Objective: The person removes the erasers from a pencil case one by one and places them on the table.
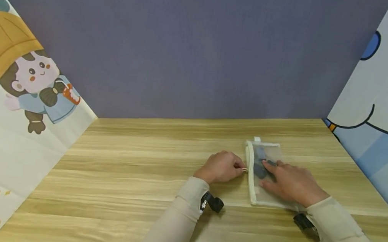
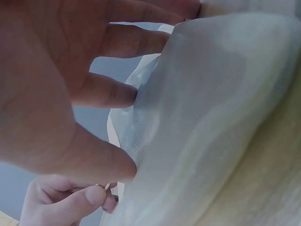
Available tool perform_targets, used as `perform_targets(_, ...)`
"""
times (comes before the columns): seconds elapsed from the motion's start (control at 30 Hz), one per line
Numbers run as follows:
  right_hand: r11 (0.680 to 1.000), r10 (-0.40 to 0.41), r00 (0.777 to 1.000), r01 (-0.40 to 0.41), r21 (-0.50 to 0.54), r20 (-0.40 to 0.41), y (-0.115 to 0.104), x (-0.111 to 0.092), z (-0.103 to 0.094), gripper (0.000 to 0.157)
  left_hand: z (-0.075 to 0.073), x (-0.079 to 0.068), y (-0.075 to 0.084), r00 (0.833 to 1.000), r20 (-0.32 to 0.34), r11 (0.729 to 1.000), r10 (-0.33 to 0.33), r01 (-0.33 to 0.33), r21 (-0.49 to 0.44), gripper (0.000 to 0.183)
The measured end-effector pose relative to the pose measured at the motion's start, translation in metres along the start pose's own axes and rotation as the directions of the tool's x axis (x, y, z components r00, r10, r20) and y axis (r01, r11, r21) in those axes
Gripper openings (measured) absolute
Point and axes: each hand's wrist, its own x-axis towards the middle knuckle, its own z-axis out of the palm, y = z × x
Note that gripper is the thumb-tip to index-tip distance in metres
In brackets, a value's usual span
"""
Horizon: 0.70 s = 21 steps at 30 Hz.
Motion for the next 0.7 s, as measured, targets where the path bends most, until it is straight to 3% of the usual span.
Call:
perform_targets(0.4,1.0,0.026,0.999,-0.026,0.004,0.022,-0.0012,0.0,-0.0004,0.075,0.0013,0.0016,-0.005,0.996,0.016,0.996,0.088,-0.089,0.014,0.02)
perform_targets(0.7,1.0,0.027,1.0,-0.027,-0.003,0.011,-0.0026,0.0002,0.0011,0.074,0.0011,0.0006,-0.0061,0.985,0.033,0.982,0.169,-0.171,0.075,0.021)
